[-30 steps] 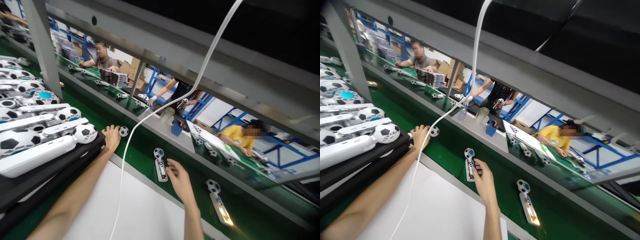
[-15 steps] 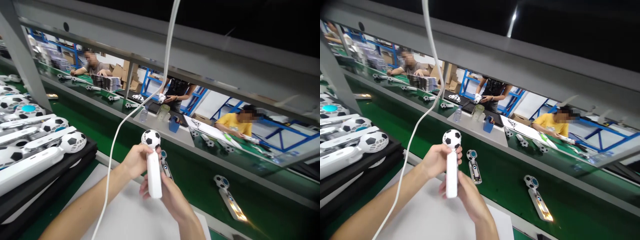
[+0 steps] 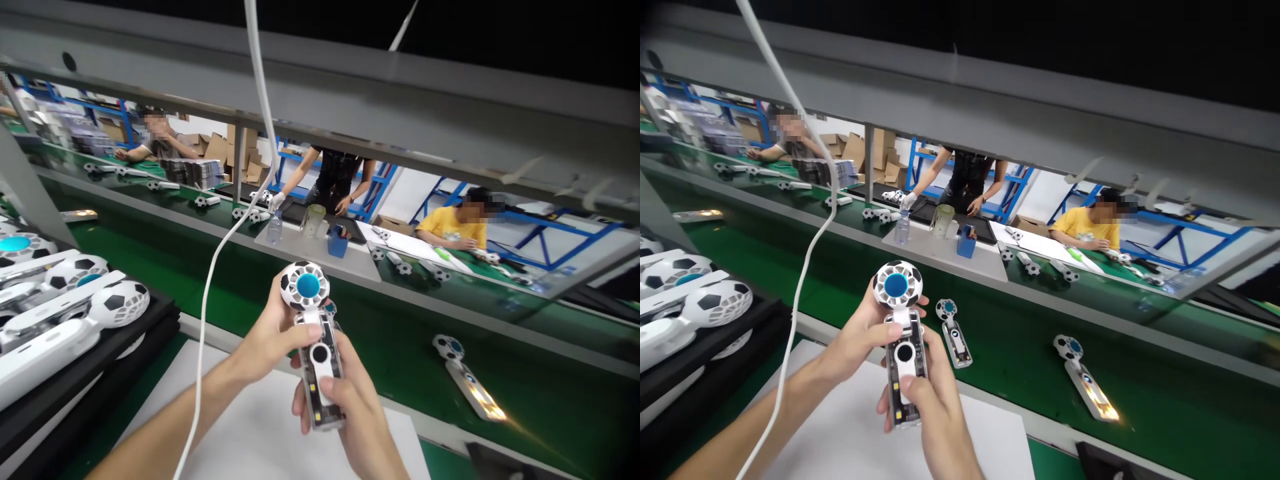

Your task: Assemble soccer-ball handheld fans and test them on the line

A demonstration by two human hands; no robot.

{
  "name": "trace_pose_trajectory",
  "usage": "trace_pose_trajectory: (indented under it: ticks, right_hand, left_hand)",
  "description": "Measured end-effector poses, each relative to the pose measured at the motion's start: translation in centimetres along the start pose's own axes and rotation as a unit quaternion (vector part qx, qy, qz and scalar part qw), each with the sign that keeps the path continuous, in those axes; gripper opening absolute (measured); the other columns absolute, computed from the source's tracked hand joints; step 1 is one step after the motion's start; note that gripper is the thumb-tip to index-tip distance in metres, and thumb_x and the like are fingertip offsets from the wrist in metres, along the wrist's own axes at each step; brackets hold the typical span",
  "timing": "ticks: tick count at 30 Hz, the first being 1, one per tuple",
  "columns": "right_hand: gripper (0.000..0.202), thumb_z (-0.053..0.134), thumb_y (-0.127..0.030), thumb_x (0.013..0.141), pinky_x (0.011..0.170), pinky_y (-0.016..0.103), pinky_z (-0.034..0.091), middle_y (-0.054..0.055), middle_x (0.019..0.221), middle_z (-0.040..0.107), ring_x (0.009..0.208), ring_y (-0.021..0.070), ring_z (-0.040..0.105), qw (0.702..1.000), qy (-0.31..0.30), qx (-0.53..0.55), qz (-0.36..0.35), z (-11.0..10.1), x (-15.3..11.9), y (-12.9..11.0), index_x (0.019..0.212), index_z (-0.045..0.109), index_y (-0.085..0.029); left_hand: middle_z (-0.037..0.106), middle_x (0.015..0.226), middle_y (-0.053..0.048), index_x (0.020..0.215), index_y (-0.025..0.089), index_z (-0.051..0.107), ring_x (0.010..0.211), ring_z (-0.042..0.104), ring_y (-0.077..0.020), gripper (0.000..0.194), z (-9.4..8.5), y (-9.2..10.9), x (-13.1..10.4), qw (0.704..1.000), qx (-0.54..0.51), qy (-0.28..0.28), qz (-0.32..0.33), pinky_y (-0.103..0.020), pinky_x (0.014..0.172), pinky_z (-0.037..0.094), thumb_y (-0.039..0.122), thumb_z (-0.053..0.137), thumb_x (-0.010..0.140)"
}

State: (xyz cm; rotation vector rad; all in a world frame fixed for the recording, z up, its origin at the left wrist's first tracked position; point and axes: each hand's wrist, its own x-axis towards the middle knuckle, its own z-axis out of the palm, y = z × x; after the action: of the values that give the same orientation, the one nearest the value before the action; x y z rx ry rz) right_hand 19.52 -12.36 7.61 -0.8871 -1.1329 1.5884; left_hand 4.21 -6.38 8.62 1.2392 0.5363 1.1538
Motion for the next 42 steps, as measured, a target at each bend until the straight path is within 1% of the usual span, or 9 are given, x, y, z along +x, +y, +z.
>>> trace_pose_trajectory:
  ticks: [2,5,9,12,16,20,27,35,42]
  right_hand:
    - [0.062,0.057,-0.033,0.089,0.059,0.036,0.057,0.01,0.112,0.064,0.073,0.0209,0.068,0.998,0.006,-0.053,-0.021,0.0,-0.3,-0.1,0.145,0.031,-0.029]
    - [0.065,0.049,-0.036,0.096,0.082,0.047,0.056,0.011,0.136,0.054,0.1,0.0261,0.066,0.98,0.021,-0.179,-0.083,-0.5,-0.2,0.7,0.153,0.019,-0.036]
    - [0.071,0.053,-0.032,0.095,0.112,0.056,0.033,0.006,0.156,0.036,0.135,0.0316,0.045,0.926,0.068,-0.342,-0.144,-1.7,0.6,2.1,0.155,0.016,-0.039]
    - [0.069,0.054,-0.034,0.095,0.117,0.055,0.026,0.004,0.159,0.032,0.142,0.0309,0.036,0.938,0.073,-0.307,-0.145,-1.9,0.7,2.3,0.155,0.019,-0.038]
    - [0.067,0.056,-0.038,0.095,0.097,0.045,0.051,0.008,0.151,0.041,0.122,0.0275,0.057,0.992,0.006,-0.082,-0.1,-1.3,0.6,1.6,0.153,0.022,-0.036]
    - [0.074,0.064,-0.036,0.09,0.072,0.039,0.058,0.011,0.122,0.061,0.09,0.0238,0.065,0.997,-0.023,0.025,-0.076,-0.6,0.6,0.9,0.151,0.023,-0.03]
    - [0.075,0.065,-0.036,0.087,0.069,0.039,0.057,0.011,0.119,0.062,0.088,0.024,0.064,0.997,0.013,0.038,-0.07,-0.2,0.4,0.8,0.151,0.025,-0.03]
    - [0.076,0.062,-0.032,0.087,0.064,0.036,0.055,0.007,0.096,0.067,0.078,0.0222,0.064,0.997,0.027,0.04,-0.055,-0.1,0.3,0.8,0.152,0.023,-0.029]
    - [0.082,0.065,-0.027,0.081,0.069,0.038,0.057,0.009,0.116,0.064,0.09,0.0237,0.065,0.997,-0.009,0.064,-0.05,-0.1,0.2,0.1,0.151,0.022,-0.028]
  left_hand:
    - [0.054,0.133,-0.011,0.137,0.03,0.028,0.11,0.059,-0.0251,0.064,0.5,0.5,-0.4,0.998,0.054,-0.005,-0.024,-0.021,0.056,0.049,0.034,0.067,0.087]
    - [0.051,0.138,-0.008,0.139,0.032,0.031,0.115,0.057,-0.0232,0.064,0.7,0.8,-0.9,0.99,0.124,-0.033,-0.052,-0.029,0.08,0.054,0.033,0.068,0.087]
    - [0.055,0.135,-0.003,0.136,0.031,0.046,0.121,0.052,-0.0216,0.054,0.1,0.2,-0.8,0.978,0.196,-0.056,-0.046,-0.034,0.105,0.043,0.035,0.07,0.087]
    - [0.061,0.125,-0.004,0.13,0.028,0.056,0.116,0.055,-0.0225,0.044,-0.2,0.1,-0.5,0.976,0.202,-0.075,-0.046,-0.035,0.102,0.045,0.037,0.067,0.089]
    - [0.063,0.108,-0.004,0.133,0.028,0.054,0.096,0.061,-0.0174,0.042,-0.1,0.8,-0.4,0.982,0.154,-0.1,-0.049,-0.026,0.08,0.052,0.037,0.061,0.093]
    - [0.058,0.087,-0.001,0.131,0.023,0.052,0.059,0.053,-0.0089,0.039,0.3,1.4,-0.6,0.983,0.107,-0.127,-0.084,-0.021,0.051,0.046,0.044,0.049,0.098]
    - [0.059,0.093,-0.001,0.133,0.029,0.05,0.063,0.054,-0.0094,0.035,0.7,1.0,-0.7,0.986,0.072,-0.093,-0.115,-0.021,0.055,0.049,0.032,0.048,0.098]
    - [0.059,0.096,-0.003,0.133,0.027,0.052,0.062,0.055,-0.011,0.038,0.9,0.9,-0.6,0.987,0.056,-0.089,-0.125,-0.022,0.05,0.049,0.032,0.051,0.096]
    - [0.056,0.081,0.001,0.124,0.023,0.055,0.055,0.051,-0.008,0.03,0.8,1.2,-0.5,0.986,0.069,-0.099,-0.119,-0.018,0.046,0.045,0.034,0.05,0.097]
